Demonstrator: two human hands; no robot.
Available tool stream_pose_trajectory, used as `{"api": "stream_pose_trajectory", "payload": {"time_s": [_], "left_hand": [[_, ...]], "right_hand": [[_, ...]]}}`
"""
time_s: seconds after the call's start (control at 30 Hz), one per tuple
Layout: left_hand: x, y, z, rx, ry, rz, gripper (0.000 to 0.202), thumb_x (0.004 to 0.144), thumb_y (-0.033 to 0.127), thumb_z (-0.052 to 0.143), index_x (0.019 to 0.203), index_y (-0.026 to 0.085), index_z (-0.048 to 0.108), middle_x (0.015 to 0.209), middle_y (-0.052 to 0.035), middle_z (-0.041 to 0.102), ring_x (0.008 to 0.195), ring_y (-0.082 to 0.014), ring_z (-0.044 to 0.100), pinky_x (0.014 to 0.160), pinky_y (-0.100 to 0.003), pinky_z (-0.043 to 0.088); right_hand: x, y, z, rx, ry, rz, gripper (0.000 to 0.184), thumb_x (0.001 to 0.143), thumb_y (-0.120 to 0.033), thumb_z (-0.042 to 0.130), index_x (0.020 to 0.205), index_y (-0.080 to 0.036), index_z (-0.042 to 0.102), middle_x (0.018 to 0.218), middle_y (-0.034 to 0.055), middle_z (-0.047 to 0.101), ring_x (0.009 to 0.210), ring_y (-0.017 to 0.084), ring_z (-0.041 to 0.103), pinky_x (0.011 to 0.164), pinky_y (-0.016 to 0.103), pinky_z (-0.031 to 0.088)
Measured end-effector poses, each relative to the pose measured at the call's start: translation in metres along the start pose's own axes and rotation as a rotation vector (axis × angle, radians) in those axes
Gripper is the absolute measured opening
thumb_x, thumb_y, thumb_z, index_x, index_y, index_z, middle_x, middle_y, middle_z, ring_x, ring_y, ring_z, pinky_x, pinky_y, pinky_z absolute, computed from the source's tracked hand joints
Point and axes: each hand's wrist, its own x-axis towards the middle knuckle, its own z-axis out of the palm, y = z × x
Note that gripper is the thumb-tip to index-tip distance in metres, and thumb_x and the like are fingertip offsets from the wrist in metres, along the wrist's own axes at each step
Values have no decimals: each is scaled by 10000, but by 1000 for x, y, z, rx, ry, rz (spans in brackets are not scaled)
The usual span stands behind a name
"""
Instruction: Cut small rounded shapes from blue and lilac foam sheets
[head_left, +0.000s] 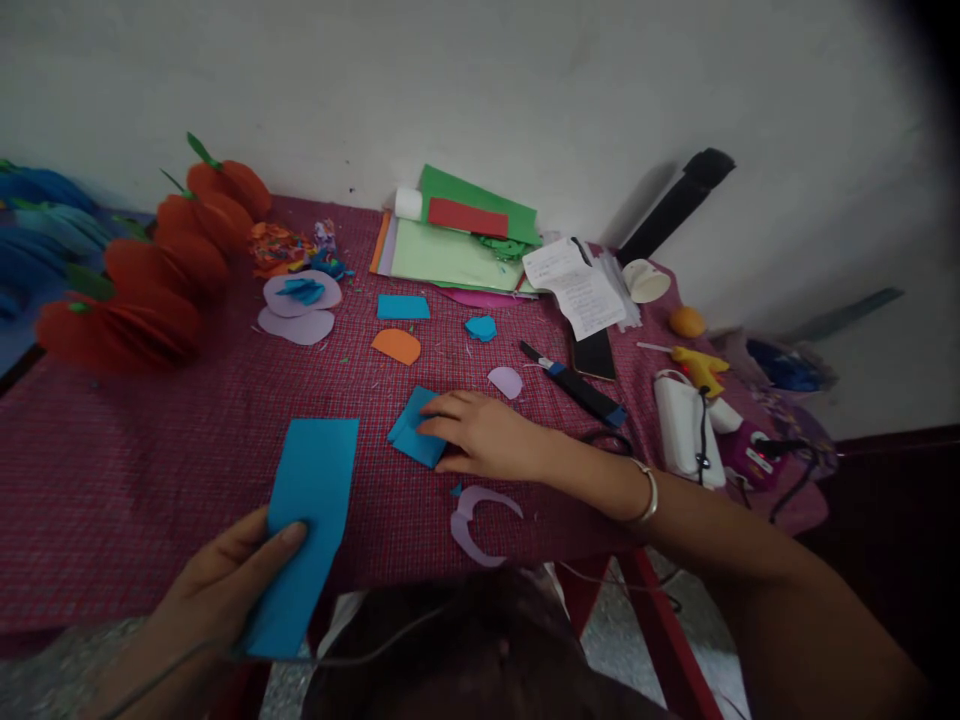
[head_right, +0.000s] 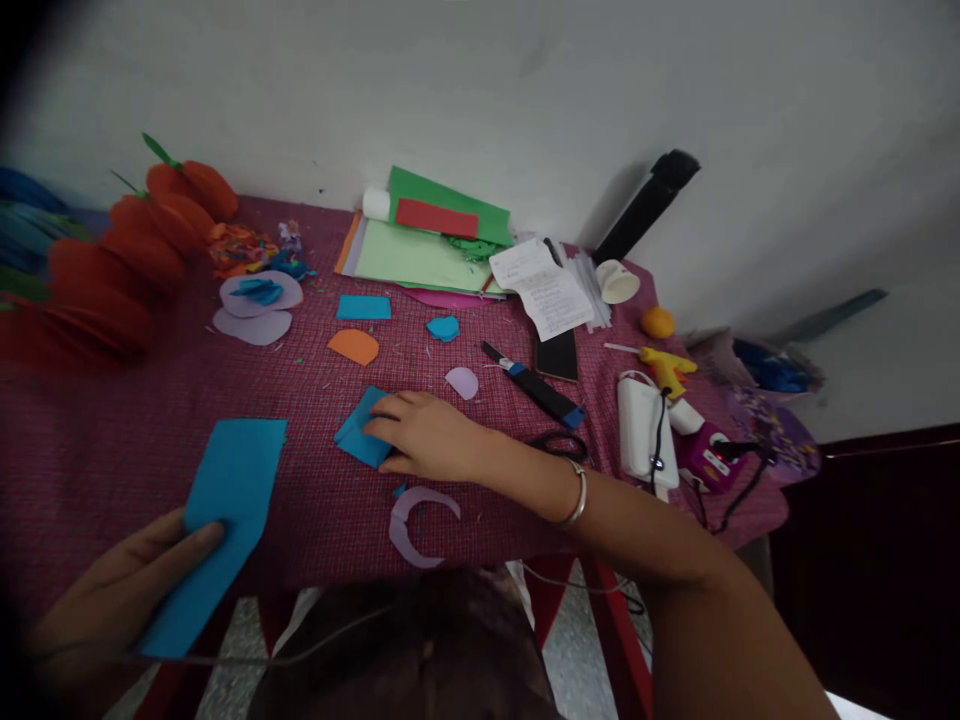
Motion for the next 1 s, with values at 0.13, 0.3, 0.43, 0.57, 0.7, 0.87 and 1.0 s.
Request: {"api": "stream_pose_trajectory", "payload": {"time_s": [0.13,0.3,0.43,0.57,0.7,0.87,1.0], "left_hand": [[-2,-4,2,-116,-38,-40,583,561,399,874,1092,264,674,754,27,775,577,-184,696,568,-267,598],[-1,-7,1,-128,-67,-5,579,618,410,852,1141,269,650,817,26,785,619,-185,708,576,-251,597],[-2,-6,2,-142,-107,18,571,622,419,848,1134,260,654,809,24,784,590,-179,694,559,-254,588],[-6,-4,7,-139,-117,50,545,591,404,863,1076,242,674,814,12,782,590,-183,689,537,-260,569],[-10,-2,12,-112,-40,72,416,572,360,860,940,248,699,663,25,747,488,-175,643,454,-251,529],[-6,2,9,-1,33,211,338,576,380,838,865,271,700,516,47,659,524,-220,654,457,-272,537],[1,4,0,219,263,432,323,643,461,774,899,278,700,651,33,715,639,-235,672,565,-271,553]], "right_hand": [[7,-2,-1,-46,-28,20,365,886,-386,631,1140,-124,623,1177,153,624,1019,264,601,910,414,475],[7,9,-2,38,-7,-24,279,940,-352,555,1116,-157,648,1163,127,642,1023,228,617,928,375,475],[2,16,-6,183,-23,-19,179,939,-259,560,1048,-181,680,1201,93,640,1096,194,614,946,326,474],[0,15,-12,264,-29,-10,147,882,-214,628,1007,-172,694,1199,97,644,1096,203,616,945,336,472],[15,26,-17,269,121,145,151,869,-172,619,1002,-150,688,1027,81,691,935,177,648,845,302,480],[64,69,-24,91,235,418,171,881,-164,563,982,-147,700,983,74,719,862,181,645,749,273,442],[106,105,-25,29,262,417,267,877,-176,567,1110,-84,660,1112,161,668,955,231,619,821,318,425]]}}
